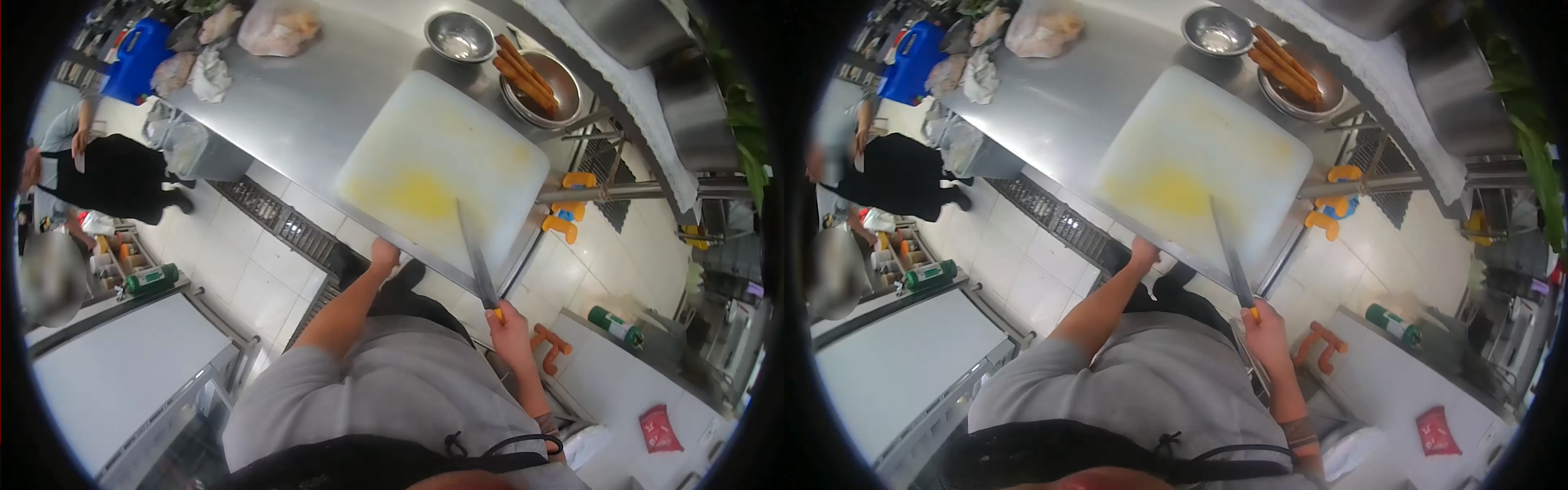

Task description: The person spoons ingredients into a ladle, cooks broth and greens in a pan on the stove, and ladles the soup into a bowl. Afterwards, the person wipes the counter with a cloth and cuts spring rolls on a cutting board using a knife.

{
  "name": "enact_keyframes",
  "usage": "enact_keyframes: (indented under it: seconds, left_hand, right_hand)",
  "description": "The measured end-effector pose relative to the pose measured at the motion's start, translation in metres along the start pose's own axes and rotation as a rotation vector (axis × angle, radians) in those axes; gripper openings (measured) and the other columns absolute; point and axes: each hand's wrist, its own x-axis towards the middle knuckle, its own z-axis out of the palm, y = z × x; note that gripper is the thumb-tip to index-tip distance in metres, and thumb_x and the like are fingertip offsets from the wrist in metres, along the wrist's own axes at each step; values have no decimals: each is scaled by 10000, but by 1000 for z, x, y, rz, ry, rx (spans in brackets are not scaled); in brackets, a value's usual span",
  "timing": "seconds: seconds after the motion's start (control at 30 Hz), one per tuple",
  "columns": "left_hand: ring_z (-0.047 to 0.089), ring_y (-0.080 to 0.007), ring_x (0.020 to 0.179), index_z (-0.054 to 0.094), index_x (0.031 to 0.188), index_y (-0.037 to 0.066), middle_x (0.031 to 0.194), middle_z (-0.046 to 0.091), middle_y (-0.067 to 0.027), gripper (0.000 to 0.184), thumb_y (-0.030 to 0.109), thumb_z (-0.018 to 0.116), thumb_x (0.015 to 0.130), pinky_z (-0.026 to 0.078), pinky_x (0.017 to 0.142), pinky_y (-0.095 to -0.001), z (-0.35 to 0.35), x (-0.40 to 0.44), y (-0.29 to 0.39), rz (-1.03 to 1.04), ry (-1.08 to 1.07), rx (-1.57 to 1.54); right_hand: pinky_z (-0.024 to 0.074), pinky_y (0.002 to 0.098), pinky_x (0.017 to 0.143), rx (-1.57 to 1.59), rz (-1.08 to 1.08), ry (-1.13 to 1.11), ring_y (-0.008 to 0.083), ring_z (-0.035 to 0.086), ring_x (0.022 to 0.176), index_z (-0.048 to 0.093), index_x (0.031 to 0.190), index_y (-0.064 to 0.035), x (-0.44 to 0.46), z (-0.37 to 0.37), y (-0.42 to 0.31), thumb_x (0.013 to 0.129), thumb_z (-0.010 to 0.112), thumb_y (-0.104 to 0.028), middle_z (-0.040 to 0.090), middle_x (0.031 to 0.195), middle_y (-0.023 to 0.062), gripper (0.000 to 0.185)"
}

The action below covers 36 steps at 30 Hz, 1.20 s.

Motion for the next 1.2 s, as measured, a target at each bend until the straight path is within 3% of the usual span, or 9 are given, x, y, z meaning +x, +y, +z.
enact_keyframes:
  seconds: [0.07,0.17,0.2,0.3,0.4,0.8,0.93,1.07,1.2]
  left_hand:
    - [680,-458,835,699,856,-35,895,691,-271,348,245,538,984,547,800,-533,-47,-19,-53,398,21,932]
    - [658,-490,869,689,809,-55,899,670,-315,388,256,523,971,511,822,-566,-126,-103,-36,-63,329,389]
    - [638,-515,833,667,838,-54,882,664,-322,330,234,549,949,508,818,-563,-154,-113,-79,116,317,486]
    - [624,-253,615,619,856,-26,725,597,-117,209,139,539,955,475,449,-353,-212,-158,-30,-202,462,-143]
    - [578,-227,514,607,806,-24,644,568,-94,260,156,510,966,475,460,-352,-253,-152,43,-116,529,-208]
    - [564,-271,497,598,848,-50,657,576,-110,389,314,559,979,567,581,-430,-323,66,205,-66,-21,-51]
    - [652,-446,923,588,1137,-71,1038,655,-250,524,397,695,929,531,880,-520,-302,49,253,412,586,710]
    - [513,-454,1247,537,1320,-12,1301,555,-291,625,341,774,861,412,1083,-515,-205,82,334,966,424,590]
    - [483,-422,1325,535,1346,2,1415,509,-281,584,278,677,852,384,1113,-519,-95,71,455,1012,-19,828]
  right_hand:
    - [497,452,674,52,30,9,427,636,750,611,1035,18,11,8,20,960,667,-202,621,819,247,239]
    - [497,441,659,77,-17,127,408,638,722,616,1020,28,18,10,11,965,666,-209,623,786,236,249]
    - [497,436,656,62,-94,254,398,639,714,619,1014,31,20,12,3,967,665,-210,626,778,231,251]
    - [511,486,720,9,-227,364,443,647,815,595,1099,28,30,20,2,978,632,-199,632,836,250,260]
    - [506,546,802,-148,-166,299,483,632,947,563,1191,17,44,12,-19,978,602,-189,637,923,280,298]
    - [477,537,674,-69,-62,391,517,612,809,557,985,-8,23,41,-58,969,621,-228,623,821,288,229]
    - [503,478,683,20,22,434,445,652,780,611,1027,5,20,67,-43,951,652,-245,646,822,266,265]
    - [471,533,687,97,39,448,490,613,785,570,900,-4,22,63,-69,945,629,-217,615,779,258,226]
    - [489,518,693,96,-16,484,477,638,797,608,938,-11,29,47,-73,942,630,-211,642,787,252,201]
